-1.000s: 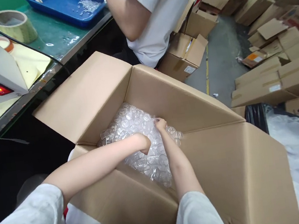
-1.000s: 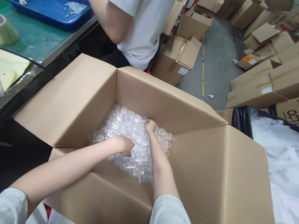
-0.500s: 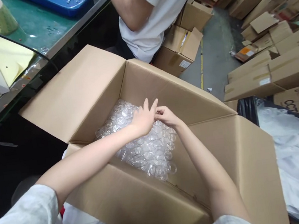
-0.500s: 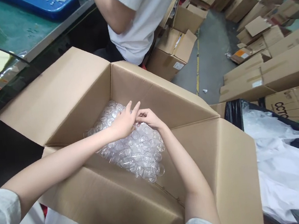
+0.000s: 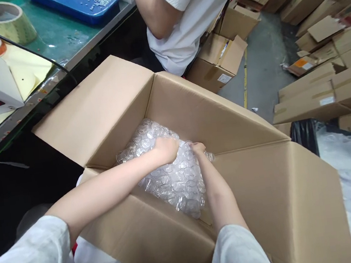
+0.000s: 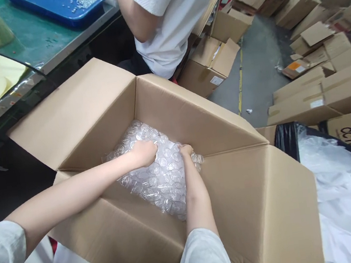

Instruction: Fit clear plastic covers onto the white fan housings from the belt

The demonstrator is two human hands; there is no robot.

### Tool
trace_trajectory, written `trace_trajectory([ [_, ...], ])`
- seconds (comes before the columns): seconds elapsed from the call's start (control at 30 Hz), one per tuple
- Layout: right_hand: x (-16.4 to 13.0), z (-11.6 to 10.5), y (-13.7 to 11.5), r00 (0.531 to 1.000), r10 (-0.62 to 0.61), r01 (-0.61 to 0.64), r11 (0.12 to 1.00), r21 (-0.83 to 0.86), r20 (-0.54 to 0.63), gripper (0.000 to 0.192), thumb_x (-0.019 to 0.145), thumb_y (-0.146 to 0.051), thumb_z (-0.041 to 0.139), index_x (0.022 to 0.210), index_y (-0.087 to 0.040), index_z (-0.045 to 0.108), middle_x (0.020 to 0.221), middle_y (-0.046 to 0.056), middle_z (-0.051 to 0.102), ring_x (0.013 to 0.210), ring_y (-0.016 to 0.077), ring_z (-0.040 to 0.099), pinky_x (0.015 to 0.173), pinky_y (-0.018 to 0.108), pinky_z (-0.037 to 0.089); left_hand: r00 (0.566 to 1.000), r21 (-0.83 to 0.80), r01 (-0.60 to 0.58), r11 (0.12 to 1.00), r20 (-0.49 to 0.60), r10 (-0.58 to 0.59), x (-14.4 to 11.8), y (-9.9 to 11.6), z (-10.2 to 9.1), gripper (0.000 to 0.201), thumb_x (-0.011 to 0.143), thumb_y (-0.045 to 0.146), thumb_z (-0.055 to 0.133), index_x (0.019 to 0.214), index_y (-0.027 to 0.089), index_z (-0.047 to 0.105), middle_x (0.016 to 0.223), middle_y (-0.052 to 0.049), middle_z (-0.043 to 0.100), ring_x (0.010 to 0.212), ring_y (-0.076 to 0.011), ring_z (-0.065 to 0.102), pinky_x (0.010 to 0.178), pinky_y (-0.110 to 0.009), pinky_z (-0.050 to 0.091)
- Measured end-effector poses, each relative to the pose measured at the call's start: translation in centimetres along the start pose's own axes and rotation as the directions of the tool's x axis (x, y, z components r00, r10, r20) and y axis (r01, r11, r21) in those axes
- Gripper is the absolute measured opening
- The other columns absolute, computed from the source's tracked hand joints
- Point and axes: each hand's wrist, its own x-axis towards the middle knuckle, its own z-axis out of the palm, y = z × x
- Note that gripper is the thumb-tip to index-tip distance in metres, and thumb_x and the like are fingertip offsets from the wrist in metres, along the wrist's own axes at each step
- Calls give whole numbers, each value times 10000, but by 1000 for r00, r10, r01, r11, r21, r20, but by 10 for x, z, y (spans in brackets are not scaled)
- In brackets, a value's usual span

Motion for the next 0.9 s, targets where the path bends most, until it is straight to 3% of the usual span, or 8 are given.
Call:
trace_trajectory([
  [0.23,-2,-9,-18,967,-232,222,970,94,105,260,1006,-396,658,957,-143,698,995,45,731,912,194,706,866,390,586,998,-4,43,999,56,-43,2,0,-3,314,980,311,633,1229,121,660,1259,-135,700,1162,-261,682,992,-469,567],
  [0.37,-17,-23,-35,855,-396,338,915,219,336,316,875,-447,802,841,-150,699,788,8,710,720,163,680,723,320,587,999,-48,45,998,-23,-46,-4,2,-9,495,986,242,587,1425,25,512,1229,-248,714,1216,-318,684,977,-383,551],
  [0.43,-26,-26,-41,798,-425,343,903,258,427,372,766,-494,880,795,-166,707,719,2,703,671,171,675,671,306,585,997,-68,18,998,-78,-23,-6,1,-12,543,993,251,571,1478,39,451,1252,-244,710,1222,-312,685,982,-360,544],
  [0.5,-32,-24,-46,775,-422,331,905,268,469,392,779,-528,862,801,-167,710,718,13,708,667,181,683,649,308,588,992,-77,-11,997,-126,1,-6,-1,-13,442,1006,232,531,1421,80,526,1244,-205,724,1203,-291,696,985,-350,545],
  [0.6,-33,-15,-48,815,-377,306,925,226,440,344,968,-487,686,975,-145,706,894,46,732,765,175,704,704,328,604,985,-65,-6,998,-170,-5,-5,-3,-15,309,989,129,480,1227,85,674,1167,-192,745,1174,-289,706,982,-354,552],
  [0.7,-33,0,-40,887,-292,270,956,111,359,290,1021,-403,634,1139,-141,672,1095,71,709,921,196,704,812,380,609,982,-45,15,999,-188,-24,-5,-4,-14,278,951,74,501,1121,48,719,1165,-230,725,1211,-316,681,998,-364,552],
  [0.8,-36,11,-26,926,-228,242,970,-7,301,283,1003,-376,666,1171,-148,670,1173,83,693,1012,226,693,887,428,595,979,-34,7,999,-201,-14,-6,-5,-12,285,932,37,504,1127,25,711,1254,-265,671,1283,-330,633,1032,-364,534],
  [0.9,-39,12,-20,932,-226,255,964,-70,284,261,1001,-378,668,1123,-147,688,1158,80,706,1027,227,695,918,439,582,987,-48,-10,999,-158,2,-5,-6,-11,298,898,-20,512,1111,46,710,1139,-236,720,1169,-300,705,968,-333,560],
])
